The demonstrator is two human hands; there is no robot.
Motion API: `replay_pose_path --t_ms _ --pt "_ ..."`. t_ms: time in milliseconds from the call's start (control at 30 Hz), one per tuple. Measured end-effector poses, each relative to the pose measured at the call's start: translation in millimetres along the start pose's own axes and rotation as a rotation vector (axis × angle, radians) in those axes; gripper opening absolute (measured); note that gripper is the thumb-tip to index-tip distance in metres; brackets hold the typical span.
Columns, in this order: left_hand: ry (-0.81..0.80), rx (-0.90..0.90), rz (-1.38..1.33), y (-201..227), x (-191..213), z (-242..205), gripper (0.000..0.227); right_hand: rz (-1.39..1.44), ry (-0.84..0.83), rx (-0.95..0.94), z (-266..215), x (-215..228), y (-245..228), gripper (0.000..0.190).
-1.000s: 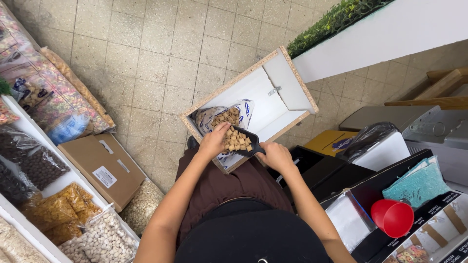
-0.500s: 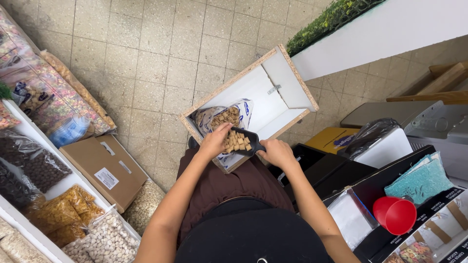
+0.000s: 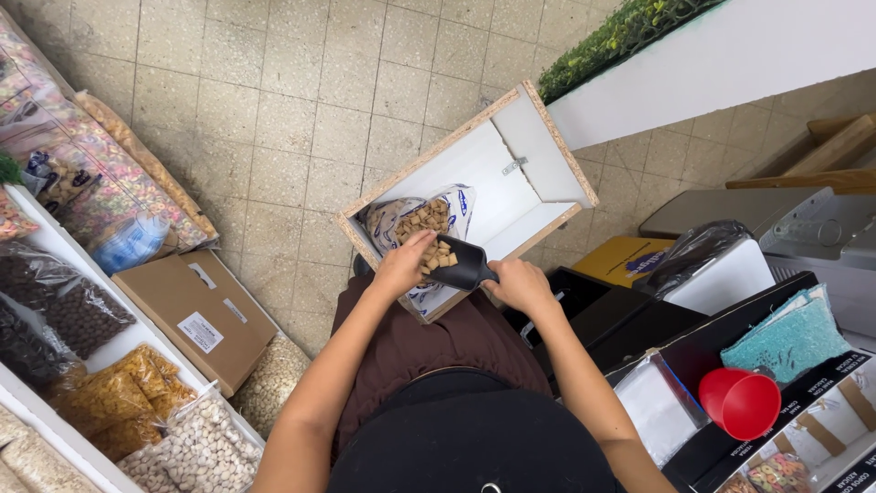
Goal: Scooping snacks from a bulk container into plastic bags, weighing them on a digital scale, and sealing the bags with a heat sealer.
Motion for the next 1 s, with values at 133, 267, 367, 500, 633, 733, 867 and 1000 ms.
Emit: replay_pose_path --t_ms 133,267,367,500,633,733,867,1000 --pt "-0.001 0.009 0.005 -7.7 -9.8 4.5 0.068 -0.020 0.005 -0.023 2.7 1.2 1.6 0.048" --pt "-0.014 0.046 0.044 -13.7 -15.2 8.5 0.072 -0.027 -0.009 -0.009 2.5 -2.2 -3.1 0.047" --pt "0.004 0.075 -0.009 -16.1 -18.7 9.5 0.072 -0.032 0.022 -0.032 2.8 -0.2 -0.8 0.047" --pt "0.059 0.131 -0.065 -16.7 -20.0 5.1 0.069 -0.016 0.028 -0.017 -7.1 5.2 -6.9 0.045" --pt "0.118 0.190 -0.156 -21.3 -15.7 2.0 0.067 0.019 0.044 -0.072 -15.3 19.1 0.9 0.047" --pt "0.148 0.211 -0.168 -32.4 -18.3 -1.6 0.066 0.271 0.173 -0.047 -10.7 15.9 22.4 0.045" --pt "0.206 0.161 -0.215 -34.7 -25.6 -0.2 0.063 0.509 0.333 0.044 36.9 -19.1 32.2 0.024" --pt "0.242 0.117 -0.233 -26.4 -26.2 -5.9 0.061 0.901 0.389 0.013 56.0 -36.7 -11.7 0.024"
Point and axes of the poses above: each hand's wrist, its own z-axis towards the middle knuckle, its own x-axis out of the back of the hand, y = z × x, the point moved 4 cm from there along z, towards the middle knuckle, and after that the axes turned 4 degrees about -y, right-handed, at the moved point
